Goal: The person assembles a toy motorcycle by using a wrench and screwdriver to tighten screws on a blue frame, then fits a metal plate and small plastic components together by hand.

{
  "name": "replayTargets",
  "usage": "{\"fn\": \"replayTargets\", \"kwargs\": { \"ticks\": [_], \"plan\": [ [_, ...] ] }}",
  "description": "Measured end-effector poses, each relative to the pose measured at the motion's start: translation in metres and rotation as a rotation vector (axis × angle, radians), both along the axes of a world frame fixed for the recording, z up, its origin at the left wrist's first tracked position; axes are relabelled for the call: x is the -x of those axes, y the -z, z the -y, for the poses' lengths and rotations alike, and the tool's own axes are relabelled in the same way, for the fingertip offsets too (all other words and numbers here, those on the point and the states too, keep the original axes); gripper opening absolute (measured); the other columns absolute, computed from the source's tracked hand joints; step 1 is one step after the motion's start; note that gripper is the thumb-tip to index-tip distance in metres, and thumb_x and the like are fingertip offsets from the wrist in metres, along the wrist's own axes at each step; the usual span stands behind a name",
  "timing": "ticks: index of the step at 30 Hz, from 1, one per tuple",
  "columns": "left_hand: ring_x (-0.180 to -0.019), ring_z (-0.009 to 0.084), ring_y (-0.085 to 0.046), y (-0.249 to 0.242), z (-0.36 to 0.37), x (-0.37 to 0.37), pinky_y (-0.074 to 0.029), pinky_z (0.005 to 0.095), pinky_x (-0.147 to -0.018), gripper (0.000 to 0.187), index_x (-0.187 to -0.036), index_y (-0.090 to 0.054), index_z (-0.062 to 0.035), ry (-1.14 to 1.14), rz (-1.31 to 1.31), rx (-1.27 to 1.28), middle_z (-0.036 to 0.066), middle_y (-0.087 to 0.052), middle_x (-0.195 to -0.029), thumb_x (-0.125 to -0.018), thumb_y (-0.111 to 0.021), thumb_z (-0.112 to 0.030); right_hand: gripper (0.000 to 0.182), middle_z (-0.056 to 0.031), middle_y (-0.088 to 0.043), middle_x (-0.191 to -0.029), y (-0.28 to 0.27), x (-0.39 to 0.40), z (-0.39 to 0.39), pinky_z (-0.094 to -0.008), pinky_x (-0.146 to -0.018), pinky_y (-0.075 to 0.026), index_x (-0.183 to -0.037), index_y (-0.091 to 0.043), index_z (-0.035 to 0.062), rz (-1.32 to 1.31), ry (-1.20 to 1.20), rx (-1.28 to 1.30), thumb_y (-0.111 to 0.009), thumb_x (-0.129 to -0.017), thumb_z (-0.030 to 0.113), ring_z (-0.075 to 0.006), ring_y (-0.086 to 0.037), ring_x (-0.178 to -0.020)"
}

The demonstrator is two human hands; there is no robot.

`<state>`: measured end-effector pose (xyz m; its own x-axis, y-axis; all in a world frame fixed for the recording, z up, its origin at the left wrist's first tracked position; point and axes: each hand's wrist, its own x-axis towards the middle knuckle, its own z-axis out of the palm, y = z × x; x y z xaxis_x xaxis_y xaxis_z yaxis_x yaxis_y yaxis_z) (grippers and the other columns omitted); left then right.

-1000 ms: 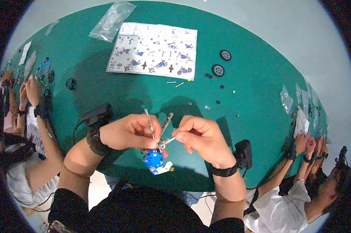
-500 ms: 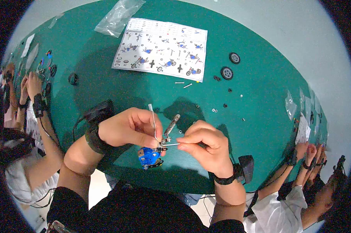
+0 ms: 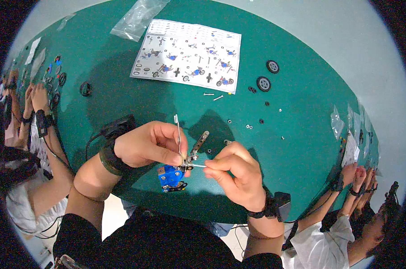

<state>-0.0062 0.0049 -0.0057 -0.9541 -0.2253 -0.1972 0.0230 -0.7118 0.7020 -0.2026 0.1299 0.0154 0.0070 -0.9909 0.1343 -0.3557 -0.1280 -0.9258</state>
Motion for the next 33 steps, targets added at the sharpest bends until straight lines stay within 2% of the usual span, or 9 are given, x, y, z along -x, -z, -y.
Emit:
{"fn": "replayTargets", "kwargs": {
  "ticks": [4,7,10,15,21,27,33],
  "plan": [
    [-0.078,0.0167,-0.064,-0.002,0.0,0.0,-0.048,0.0242,-0.069,0.012,-0.09,-0.056,-0.0026,0.022,0.05,0.024,0.012,-0.066,-0.084,-0.082,-0.063,-0.008,0.013,-0.0066,-0.056,-0.083,0.002,0.001,0.006,-0.0257,-0.063,-0.045,-0.082,-0.064,0.0045,-0.081,0.018,0.115,-0.071,-0.071,0.001,-0.0163,-0.056,-0.074],
    [-0.071,0.0049,-0.055,0.003,-0.002,0.002,-0.043,0.0196,-0.062,0.013,-0.091,-0.059,-0.0062,-0.012,0.043,0.022,-0.001,-0.061,-0.082,-0.081,-0.065,-0.011,0.013,-0.0072,-0.055,-0.086,0.003,0.004,0.008,-0.026,-0.065,-0.046,-0.082,-0.064,0.0044,-0.061,-0.01,0.094,-0.07,-0.071,0.001,-0.0161,-0.056,-0.076],
    [-0.081,0.0174,-0.064,0.006,-0.003,0.003,-0.049,0.0263,-0.072,0.012,-0.091,-0.056,-0.002,-0.043,0.036,0.009,0.009,-0.065,-0.084,-0.082,-0.062,-0.007,0.013,-0.0083,-0.051,-0.093,0.005,0.004,0.009,-0.0265,-0.068,-0.046,-0.083,-0.063,0.0044,-0.019,-0.026,0.085,-0.069,-0.072,-0.001,-0.0159,-0.055,-0.077],
    [-0.081,0.018,-0.064,0.007,-0.004,0.004,-0.049,0.0269,-0.073,0.011,-0.09,-0.056,-0.0023,-0.037,0.037,-0.045,0.01,-0.065,-0.084,-0.082,-0.061,-0.007,0.013,-0.0084,-0.045,-0.1,0.012,0.002,0.011,-0.0267,-0.07,-0.046,-0.082,-0.063,0.0051,0.029,-0.006,0.071,-0.068,-0.072,-0.002,-0.0154,-0.053,-0.08],
    [-0.08,0.0172,-0.064,0.008,-0.004,0.005,-0.048,0.0256,-0.07,0.011,-0.091,-0.056,-0.0026,-0.035,0.06,-0.068,0.01,-0.065,-0.084,-0.082,-0.061,-0.007,0.015,-0.0084,-0.048,-0.092,0.006,0.001,0.011,-0.0282,-0.066,-0.044,-0.079,-0.059,0.0042,-0.16,-0.013,0.115,-0.068,-0.071,-0.003,-0.0191,-0.052,-0.082],
    [-0.078,0.015,-0.063,0.009,-0.006,0.008,-0.047,0.0237,-0.066,0.012,-0.091,-0.057,-0.0041,-0.044,0.132,-0.045,0.009,-0.065,-0.083,-0.082,-0.062,-0.011,0.014,-0.0091,-0.053,-0.086,0.013,0.002,0.014,-0.0293,-0.063,-0.043,-0.078,-0.057,0.0029,-0.317,-0.042,0.177,-0.068,-0.069,-0.002,-0.0227,-0.054,-0.075],
    [-0.076,0.0132,-0.063,0.009,-0.008,0.009,-0.045,0.0213,-0.061,0.012,-0.09,-0.058,-0.0063,-0.031,0.179,-0.023,0.008,-0.065,-0.083,-0.082,-0.063,-0.013,0.013,-0.0074,-0.054,-0.082,0.014,-0.004,0.011,-0.0331,-0.064,-0.041,-0.075,-0.057,0.0041,-0.299,0.03,0.101,-0.067,-0.068,0.0,-0.0241,-0.054,-0.073]
  ]
}}
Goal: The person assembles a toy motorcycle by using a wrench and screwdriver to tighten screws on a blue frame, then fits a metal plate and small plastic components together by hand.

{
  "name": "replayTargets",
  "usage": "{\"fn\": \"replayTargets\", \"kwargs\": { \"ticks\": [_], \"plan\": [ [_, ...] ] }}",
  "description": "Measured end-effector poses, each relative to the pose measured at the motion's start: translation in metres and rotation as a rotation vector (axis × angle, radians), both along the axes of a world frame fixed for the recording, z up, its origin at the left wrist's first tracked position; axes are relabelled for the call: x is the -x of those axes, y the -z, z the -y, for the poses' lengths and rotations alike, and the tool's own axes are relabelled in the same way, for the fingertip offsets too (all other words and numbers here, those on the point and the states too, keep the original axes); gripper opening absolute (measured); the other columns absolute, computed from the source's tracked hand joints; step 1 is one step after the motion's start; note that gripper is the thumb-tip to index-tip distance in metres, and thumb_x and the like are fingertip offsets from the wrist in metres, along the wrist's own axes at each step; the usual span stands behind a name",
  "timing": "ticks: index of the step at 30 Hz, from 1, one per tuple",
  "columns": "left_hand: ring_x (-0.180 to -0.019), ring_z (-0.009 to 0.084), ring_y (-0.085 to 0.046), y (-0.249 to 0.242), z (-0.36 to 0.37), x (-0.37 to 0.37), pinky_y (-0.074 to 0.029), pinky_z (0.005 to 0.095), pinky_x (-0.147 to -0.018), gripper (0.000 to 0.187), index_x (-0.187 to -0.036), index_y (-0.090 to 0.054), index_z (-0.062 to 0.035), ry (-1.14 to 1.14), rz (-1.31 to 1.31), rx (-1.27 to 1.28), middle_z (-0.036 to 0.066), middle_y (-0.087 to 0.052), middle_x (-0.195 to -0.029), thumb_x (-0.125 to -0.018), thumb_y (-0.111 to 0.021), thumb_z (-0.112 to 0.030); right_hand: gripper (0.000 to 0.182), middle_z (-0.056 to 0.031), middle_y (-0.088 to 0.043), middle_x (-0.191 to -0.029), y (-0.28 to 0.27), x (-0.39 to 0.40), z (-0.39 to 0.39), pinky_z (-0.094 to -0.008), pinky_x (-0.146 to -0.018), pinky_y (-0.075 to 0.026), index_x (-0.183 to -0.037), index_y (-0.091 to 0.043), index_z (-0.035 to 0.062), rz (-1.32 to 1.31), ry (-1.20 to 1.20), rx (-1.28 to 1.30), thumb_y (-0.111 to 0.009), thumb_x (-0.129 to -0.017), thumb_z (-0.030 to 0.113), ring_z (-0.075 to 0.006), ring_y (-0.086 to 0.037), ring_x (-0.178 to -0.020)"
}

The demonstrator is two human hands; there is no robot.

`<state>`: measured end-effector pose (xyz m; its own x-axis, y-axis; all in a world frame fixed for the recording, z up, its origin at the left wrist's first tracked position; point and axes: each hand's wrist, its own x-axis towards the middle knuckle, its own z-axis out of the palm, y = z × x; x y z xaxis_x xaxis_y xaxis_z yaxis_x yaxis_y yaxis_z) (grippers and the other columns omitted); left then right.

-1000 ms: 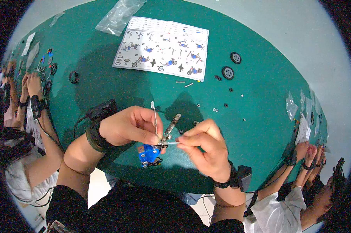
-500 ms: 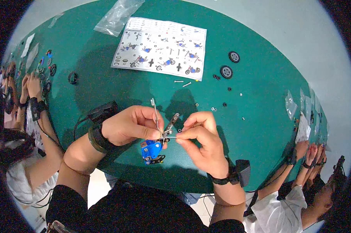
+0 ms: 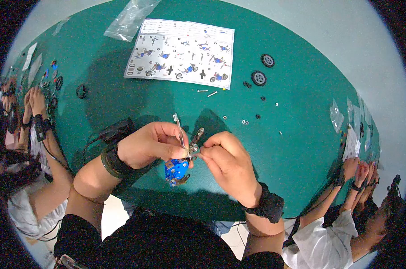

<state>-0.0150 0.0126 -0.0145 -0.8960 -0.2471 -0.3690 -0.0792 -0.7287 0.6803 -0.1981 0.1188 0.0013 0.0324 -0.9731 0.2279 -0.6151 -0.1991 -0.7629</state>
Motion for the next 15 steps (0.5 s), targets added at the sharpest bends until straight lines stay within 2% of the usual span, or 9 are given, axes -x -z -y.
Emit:
{"fn": "replayTargets", "kwargs": {
  "ticks": [3,4,9,15],
  "plan": [
    [-0.075,0.0128,-0.062,-0.002,-0.002,0.0,-0.045,0.0207,-0.059,0.012,-0.091,-0.057,-0.0067,0.005,0.016,0.001,0.009,-0.065,-0.083,-0.082,-0.062,-0.013,0.014,-0.0055,-0.054,-0.08,-0.004,0.006,0.004,-0.0344,-0.065,-0.038,-0.073,-0.056,0.0063,-0.187,-0.055,0.105,-0.067,-0.066,0.001,-0.0235,-0.051,-0.072],
    [-0.075,0.0126,-0.062,-0.003,-0.002,0.001,-0.045,0.0205,-0.059,0.012,-0.091,-0.057,-0.0069,0.003,0.022,0.005,0.009,-0.066,-0.083,-0.082,-0.062,-0.013,0.015,-0.0051,-0.053,-0.079,-0.004,0.006,0.004,-0.0343,-0.065,-0.037,-0.072,-0.055,0.0066,-0.176,-0.048,0.104,-0.067,-0.065,0.001,-0.0233,-0.051,-0.071],
    [-0.072,0.011,-0.061,-0.001,-0.003,0.001,-0.045,0.0197,-0.057,0.009,-0.091,-0.056,-0.0071,-0.015,0.004,0.002,0.007,-0.065,-0.083,-0.085,-0.059,-0.014,0.02,-0.0048,-0.052,-0.078,0.0,0.005,0.005,-0.034,-0.065,-0.035,-0.069,-0.051,0.0067,-0.091,-0.018,0.088,-0.068,-0.063,0.001,-0.0235,-0.049,-0.07],
    [-0.065,0.0059,-0.057,0.0,0.001,0.0,-0.042,0.018,-0.048,0.011,-0.089,-0.055,-0.008,0.003,0.021,0.043,0.003,-0.064,-0.083,-0.087,-0.057,-0.019,0.023,-0.008,-0.05,-0.079,0.007,0.005,0.004,-0.0326,-0.063,-0.04,-0.07,-0.048,0.0047,0.165,-0.044,-0.038,-0.068,-0.062,-0.005,-0.0241,-0.051,-0.073]
  ]
}}
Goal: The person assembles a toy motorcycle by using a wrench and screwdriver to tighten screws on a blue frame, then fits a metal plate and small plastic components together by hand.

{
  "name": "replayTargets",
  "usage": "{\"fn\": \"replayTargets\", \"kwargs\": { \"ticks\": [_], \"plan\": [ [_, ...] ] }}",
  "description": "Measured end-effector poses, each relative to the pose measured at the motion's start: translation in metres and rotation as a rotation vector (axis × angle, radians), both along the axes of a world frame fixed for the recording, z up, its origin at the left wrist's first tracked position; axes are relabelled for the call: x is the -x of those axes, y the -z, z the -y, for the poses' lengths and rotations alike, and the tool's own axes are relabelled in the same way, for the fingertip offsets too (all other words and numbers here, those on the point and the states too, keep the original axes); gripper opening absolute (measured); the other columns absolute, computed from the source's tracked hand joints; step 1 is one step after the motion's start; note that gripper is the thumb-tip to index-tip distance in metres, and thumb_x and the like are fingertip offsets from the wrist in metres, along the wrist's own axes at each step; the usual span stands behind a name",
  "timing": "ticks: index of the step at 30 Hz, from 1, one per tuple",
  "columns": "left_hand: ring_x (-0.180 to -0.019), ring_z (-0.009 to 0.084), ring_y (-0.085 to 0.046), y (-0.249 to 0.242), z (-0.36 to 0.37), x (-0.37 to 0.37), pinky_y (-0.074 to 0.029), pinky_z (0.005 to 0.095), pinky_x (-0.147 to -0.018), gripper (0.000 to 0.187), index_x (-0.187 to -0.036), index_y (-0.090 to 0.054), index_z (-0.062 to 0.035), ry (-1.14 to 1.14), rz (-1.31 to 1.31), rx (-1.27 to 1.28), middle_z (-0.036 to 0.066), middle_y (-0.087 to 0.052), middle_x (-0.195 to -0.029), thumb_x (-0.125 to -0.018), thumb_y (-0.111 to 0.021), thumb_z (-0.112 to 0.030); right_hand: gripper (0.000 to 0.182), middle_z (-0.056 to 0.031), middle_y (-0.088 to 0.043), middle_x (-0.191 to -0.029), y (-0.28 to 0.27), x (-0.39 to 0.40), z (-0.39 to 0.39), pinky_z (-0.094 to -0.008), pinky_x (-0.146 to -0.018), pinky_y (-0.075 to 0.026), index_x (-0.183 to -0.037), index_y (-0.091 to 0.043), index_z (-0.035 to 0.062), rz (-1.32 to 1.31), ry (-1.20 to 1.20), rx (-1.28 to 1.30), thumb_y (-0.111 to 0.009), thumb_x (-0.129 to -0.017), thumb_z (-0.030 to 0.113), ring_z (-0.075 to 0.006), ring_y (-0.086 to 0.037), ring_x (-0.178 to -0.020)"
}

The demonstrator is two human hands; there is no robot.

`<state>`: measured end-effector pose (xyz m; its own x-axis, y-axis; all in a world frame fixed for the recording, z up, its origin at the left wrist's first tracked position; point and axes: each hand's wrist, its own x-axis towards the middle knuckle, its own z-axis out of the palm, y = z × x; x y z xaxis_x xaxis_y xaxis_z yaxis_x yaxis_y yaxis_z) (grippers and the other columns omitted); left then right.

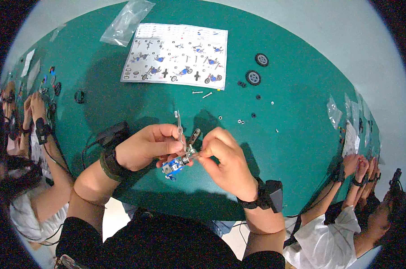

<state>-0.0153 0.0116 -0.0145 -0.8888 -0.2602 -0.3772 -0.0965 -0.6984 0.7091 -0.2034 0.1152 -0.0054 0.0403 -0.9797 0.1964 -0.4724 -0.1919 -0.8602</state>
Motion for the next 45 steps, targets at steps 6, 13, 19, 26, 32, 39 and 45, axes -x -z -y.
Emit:
{"fn": "replayTargets", "kwargs": {
  "ticks": [6,13,19,26,32,39,45],
  "plan": [
    [-0.06,0.0054,-0.055,-0.018,0.008,-0.003,-0.042,0.0186,-0.048,0.014,-0.085,-0.056,-0.0058,-0.079,0.167,0.297,0.002,-0.063,-0.075,-0.087,-0.058,-0.019,0.023,-0.0076,-0.052,-0.08,-0.002,0.003,0.001,-0.0278,-0.059,-0.041,-0.071,-0.049,0.0051,0.17,-0.122,-0.045,-0.07,-0.067,-0.002,-0.0185,-0.053,-0.071],
    [-0.055,0.0124,-0.056,-0.006,0.027,-0.01,-0.043,0.0253,-0.051,0.019,-0.073,-0.058,-0.001,-0.299,0.574,1.144,0.007,-0.06,-0.064,-0.077,-0.068,-0.017,0.024,-0.0076,-0.052,-0.079,-0.002,0.001,0.0,-0.0277,-0.058,-0.041,-0.071,-0.049,0.0053,0.166,-0.099,-0.002,-0.072,-0.068,-0.001,-0.0178,-0.053,-0.069],
    [-0.078,0.0254,-0.059,-0.036,0.009,-0.007,-0.045,0.0315,-0.066,0.023,-0.081,-0.057,-0.0037,-0.359,0.057,1.425,0.011,-0.061,-0.088,-0.072,-0.072,-0.02,0.023,-0.0075,-0.052,-0.078,-0.002,0.001,0.0,-0.0258,-0.055,-0.04,-0.072,-0.05,0.0048,0.128,-0.027,0.02,-0.072,-0.068,-0.001,-0.015,-0.051,-0.064],
    [-0.087,0.0295,-0.057,-0.021,-0.007,0.003,-0.045,0.0351,-0.074,0.033,-0.097,-0.053,-0.0045,-0.188,-0.19,1.33,0.012,-0.057,-0.1,-0.073,-0.071,-0.018,0.02,-0.0059,-0.052,-0.077,-0.001,0.001,-0.001,-0.0232,-0.052,-0.039,-0.073,-0.052,0.0044,0.167,0.069,0.025,-0.071,-0.069,-0.001,-0.0109,-0.048,-0.061],
    [-0.076,0.0258,-0.056,-0.014,-0.01,0.001,-0.044,0.0318,-0.067,0.027,-0.096,-0.05,-0.0034,-0.163,-0.132,1.111,0.012,-0.054,-0.086,-0.076,-0.067,-0.012,0.018,-0.0032,-0.053,-0.073,-0.003,0.002,-0.003,-0.022,-0.053,-0.039,-0.075,-0.054,0.005,0.24,0.069,-0.029,-0.071,-0.071,0.001,-0.0083,-0.048,-0.061],
    [-0.068,0.0243,-0.052,-0.007,-0.009,0.001,-0.042,0.0301,-0.062,0.02,-0.093,-0.048,-0.0023,-0.235,-0.125,1.129,0.011,-0.052,-0.08,-0.075,-0.057,-0.003,0.009,0.0005,-0.059,-0.069,-0.01,-0.007,-0.007,-0.0186,-0.055,-0.042,-0.08,-0.056,0.0041,0.636,0.115,-0.377,-0.065,-0.08,0.005,-0.004,-0.054,-0.063],
    [-0.068,0.0253,-0.054,-0.001,-0.005,0.002,-0.043,0.0309,-0.061,0.019,-0.09,-0.051,-0.0022,-0.322,-0.008,1.244,0.011,-0.053,-0.078,-0.072,-0.057,-0.002,0.011,-0.0025,-0.061,-0.078,-0.007,-0.004,-0.006,-0.0214,-0.057,-0.047,-0.09,-0.06,0.0023,0.767,0.103,-0.525,-0.059,-0.086,0.013,-0.0066,-0.055,-0.063]
  ]
}}
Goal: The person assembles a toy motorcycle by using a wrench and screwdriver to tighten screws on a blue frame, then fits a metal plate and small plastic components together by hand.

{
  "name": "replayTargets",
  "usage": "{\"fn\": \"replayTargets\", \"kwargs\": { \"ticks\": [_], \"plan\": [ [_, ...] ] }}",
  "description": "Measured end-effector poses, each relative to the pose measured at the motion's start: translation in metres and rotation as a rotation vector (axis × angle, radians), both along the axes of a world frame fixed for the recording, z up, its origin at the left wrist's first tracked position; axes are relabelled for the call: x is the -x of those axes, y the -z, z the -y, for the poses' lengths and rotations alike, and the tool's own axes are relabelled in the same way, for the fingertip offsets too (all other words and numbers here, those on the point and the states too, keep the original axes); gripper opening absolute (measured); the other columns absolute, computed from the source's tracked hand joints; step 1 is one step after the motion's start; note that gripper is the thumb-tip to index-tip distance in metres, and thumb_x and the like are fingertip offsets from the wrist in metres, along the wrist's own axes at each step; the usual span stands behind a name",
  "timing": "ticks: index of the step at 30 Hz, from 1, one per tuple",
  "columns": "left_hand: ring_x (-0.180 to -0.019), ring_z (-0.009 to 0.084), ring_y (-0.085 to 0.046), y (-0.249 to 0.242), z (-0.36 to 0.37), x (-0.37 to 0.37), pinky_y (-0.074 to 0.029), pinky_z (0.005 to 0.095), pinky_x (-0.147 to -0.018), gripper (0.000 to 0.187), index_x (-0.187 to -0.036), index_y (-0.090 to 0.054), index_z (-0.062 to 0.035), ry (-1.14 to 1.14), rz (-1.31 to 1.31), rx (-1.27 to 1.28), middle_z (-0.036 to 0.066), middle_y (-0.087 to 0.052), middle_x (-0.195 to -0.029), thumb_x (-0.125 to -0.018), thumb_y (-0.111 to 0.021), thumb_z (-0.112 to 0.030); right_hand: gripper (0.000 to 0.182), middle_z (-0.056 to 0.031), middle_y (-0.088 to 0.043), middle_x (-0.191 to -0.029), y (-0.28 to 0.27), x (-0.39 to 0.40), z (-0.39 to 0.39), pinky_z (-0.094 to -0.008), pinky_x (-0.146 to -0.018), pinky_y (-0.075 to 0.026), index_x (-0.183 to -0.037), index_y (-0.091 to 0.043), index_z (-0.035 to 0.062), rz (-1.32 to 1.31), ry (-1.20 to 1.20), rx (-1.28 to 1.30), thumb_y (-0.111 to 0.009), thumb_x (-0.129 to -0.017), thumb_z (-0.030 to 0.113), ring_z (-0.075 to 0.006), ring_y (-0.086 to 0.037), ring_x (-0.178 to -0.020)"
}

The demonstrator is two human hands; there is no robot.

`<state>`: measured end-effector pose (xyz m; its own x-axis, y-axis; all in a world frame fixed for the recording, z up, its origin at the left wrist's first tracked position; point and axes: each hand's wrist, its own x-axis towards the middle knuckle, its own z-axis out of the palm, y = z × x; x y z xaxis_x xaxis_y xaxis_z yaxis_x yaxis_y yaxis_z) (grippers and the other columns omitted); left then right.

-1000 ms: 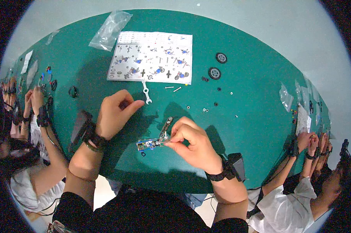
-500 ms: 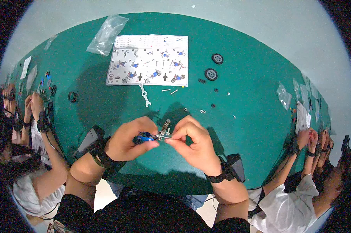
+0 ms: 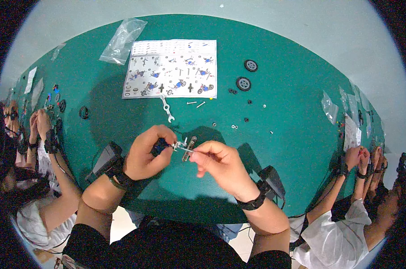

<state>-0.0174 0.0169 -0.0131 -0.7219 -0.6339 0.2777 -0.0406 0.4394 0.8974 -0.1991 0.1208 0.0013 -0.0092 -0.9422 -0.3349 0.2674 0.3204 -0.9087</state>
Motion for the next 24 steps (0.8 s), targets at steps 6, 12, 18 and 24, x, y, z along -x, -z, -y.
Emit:
{"fn": "replayTargets", "kwargs": {
  "ticks": [6,12,18,24],
  "plan": [
    [-0.075,0.0258,-0.06,-0.004,0.004,-0.002,-0.047,0.0318,-0.065,0.018,-0.089,-0.054,-0.0024,0.006,0.051,0.025,0.012,-0.06,-0.084,-0.073,-0.061,-0.005,0.014,-0.0037,-0.059,-0.083,0.004,0.005,0.001,-0.0229,-0.057,-0.048,-0.092,-0.062,0.001,0.119,0.022,-0.01,-0.057,-0.088,0.014,-0.0072,-0.053,-0.064],
    [-0.086,0.0226,-0.064,-0.018,0.006,-0.007,-0.049,0.0305,-0.075,0.014,-0.091,-0.054,-0.0023,0.07,0.183,-0.081,0.013,-0.064,-0.093,-0.078,-0.061,-0.004,0.013,-0.002,-0.057,-0.08,0.003,0.009,0.002,-0.0201,-0.054,-0.044,-0.088,-0.063,0.0019,0.033,-0.005,0.019,-0.057,-0.088,0.013,-0.0062,-0.05,-0.062],
    [-0.082,0.0243,-0.064,-0.026,0.007,-0.011,-0.05,0.0309,-0.071,0.016,-0.095,-0.058,-0.0022,0.037,0.242,-0.035,0.013,-0.064,-0.092,-0.08,-0.061,-0.006,0.01,-0.0008,-0.057,-0.082,0.002,0.003,0.003,-0.0173,-0.054,-0.038,-0.088,-0.063,0.0028,-0.064,-0.006,0.122,-0.058,-0.086,0.012,-0.004,-0.046,-0.063],
    [-0.08,0.028,-0.063,-0.031,0.008,-0.014,-0.051,0.0334,-0.07,0.021,-0.099,-0.059,-0.0029,0.057,0.335,0.209,0.013,-0.063,-0.091,-0.079,-0.062,-0.006,0.008,-0.0015,-0.057,-0.084,0.004,0.002,0.003,-0.0183,-0.053,-0.037,-0.089,-0.062,0.0024,-0.036,-0.032,0.111,-0.057,-0.086,0.008,-0.0048,-0.046,-0.062]
  ]
}}
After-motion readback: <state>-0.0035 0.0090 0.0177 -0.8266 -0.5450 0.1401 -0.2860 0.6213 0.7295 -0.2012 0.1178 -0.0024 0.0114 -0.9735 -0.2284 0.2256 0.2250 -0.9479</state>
